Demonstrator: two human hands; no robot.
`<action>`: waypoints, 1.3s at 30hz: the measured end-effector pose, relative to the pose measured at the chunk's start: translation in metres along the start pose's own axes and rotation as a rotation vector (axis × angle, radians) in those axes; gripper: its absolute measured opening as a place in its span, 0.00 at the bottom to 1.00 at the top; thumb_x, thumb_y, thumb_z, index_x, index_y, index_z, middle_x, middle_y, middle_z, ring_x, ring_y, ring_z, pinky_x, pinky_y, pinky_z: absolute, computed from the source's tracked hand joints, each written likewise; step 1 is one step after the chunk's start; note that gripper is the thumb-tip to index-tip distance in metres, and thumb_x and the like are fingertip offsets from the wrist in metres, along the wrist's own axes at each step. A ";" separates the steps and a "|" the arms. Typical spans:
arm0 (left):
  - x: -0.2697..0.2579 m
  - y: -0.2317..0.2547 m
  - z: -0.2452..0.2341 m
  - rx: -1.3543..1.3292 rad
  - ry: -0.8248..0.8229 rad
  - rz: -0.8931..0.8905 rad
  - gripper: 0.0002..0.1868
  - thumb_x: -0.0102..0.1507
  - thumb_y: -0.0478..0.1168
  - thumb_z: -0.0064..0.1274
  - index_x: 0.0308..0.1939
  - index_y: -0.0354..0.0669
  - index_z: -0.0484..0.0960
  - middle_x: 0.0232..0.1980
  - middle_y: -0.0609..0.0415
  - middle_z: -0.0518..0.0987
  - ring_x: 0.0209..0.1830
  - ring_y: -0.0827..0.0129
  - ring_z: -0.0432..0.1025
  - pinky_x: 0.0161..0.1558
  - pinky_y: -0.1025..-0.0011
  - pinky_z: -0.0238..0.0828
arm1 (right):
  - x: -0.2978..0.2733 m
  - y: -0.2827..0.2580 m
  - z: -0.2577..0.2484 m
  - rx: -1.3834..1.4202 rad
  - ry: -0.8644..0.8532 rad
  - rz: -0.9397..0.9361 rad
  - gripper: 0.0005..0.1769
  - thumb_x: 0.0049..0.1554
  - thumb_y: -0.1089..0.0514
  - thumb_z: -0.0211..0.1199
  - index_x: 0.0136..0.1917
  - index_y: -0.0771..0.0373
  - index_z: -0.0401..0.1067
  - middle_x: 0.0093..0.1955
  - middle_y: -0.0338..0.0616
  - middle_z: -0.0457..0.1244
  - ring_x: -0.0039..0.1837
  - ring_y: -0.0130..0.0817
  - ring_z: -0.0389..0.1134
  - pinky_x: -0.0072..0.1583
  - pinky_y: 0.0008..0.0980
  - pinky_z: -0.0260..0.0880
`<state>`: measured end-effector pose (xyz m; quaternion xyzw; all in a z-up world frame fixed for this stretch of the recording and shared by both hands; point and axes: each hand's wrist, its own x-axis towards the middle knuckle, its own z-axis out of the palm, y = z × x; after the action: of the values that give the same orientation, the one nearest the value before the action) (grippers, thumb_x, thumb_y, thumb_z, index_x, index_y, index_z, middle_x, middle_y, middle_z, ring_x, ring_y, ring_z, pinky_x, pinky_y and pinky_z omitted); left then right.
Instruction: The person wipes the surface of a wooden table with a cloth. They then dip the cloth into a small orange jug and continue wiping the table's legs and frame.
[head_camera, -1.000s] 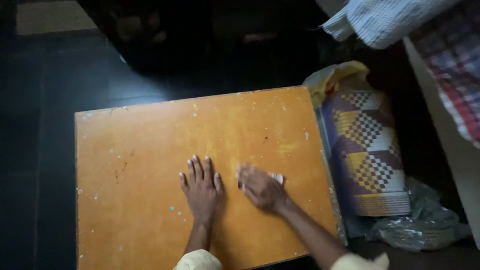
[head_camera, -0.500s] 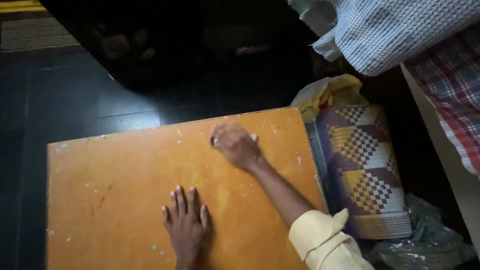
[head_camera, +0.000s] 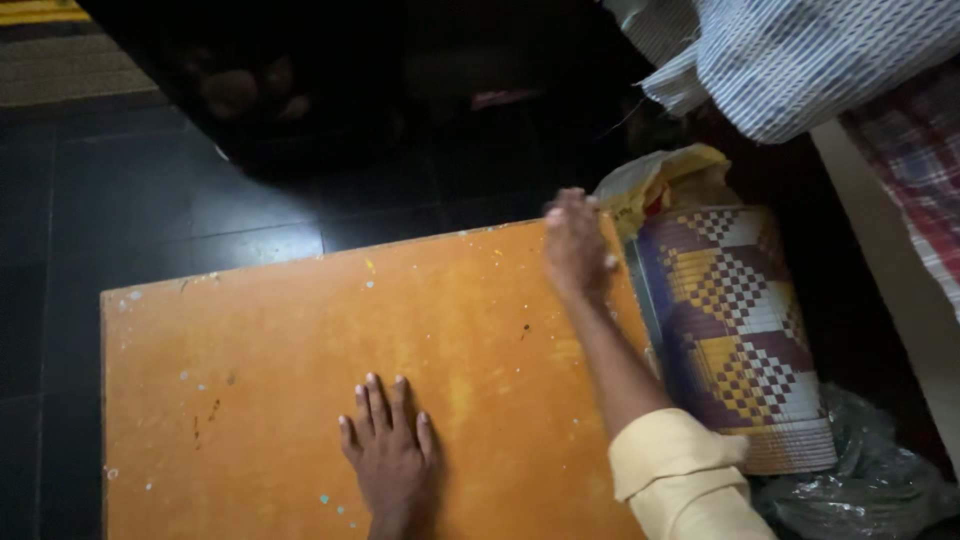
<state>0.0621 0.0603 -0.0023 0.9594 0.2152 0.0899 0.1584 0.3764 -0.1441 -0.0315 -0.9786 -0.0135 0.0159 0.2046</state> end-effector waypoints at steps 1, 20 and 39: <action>-0.001 -0.001 0.000 0.000 0.011 0.012 0.33 0.63 0.49 0.46 0.73 0.50 0.65 0.79 0.44 0.58 0.80 0.52 0.51 0.74 0.43 0.38 | -0.007 -0.034 0.008 -0.063 0.013 -0.074 0.32 0.68 0.52 0.39 0.83 0.57 0.44 0.86 0.44 0.39 0.86 0.44 0.36 0.81 0.45 0.34; -0.002 -0.002 0.000 -0.016 0.080 0.079 0.32 0.65 0.51 0.45 0.72 0.49 0.67 0.79 0.42 0.60 0.80 0.51 0.53 0.75 0.44 0.40 | 0.002 0.010 -0.030 -0.142 -0.039 -0.250 0.30 0.69 0.45 0.42 0.80 0.57 0.50 0.84 0.48 0.40 0.84 0.44 0.38 0.78 0.57 0.33; -0.003 0.012 -0.013 0.016 0.000 0.029 0.32 0.67 0.50 0.41 0.74 0.46 0.65 0.80 0.40 0.58 0.81 0.50 0.50 0.76 0.43 0.37 | -0.286 0.094 -0.075 -0.210 -0.015 -0.349 0.31 0.67 0.45 0.39 0.79 0.58 0.52 0.83 0.52 0.46 0.84 0.50 0.42 0.80 0.51 0.37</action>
<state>0.0612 0.0519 0.0136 0.9636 0.2021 0.0903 0.1496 0.0949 -0.2697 0.0070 -0.9772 -0.1860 -0.0140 0.1011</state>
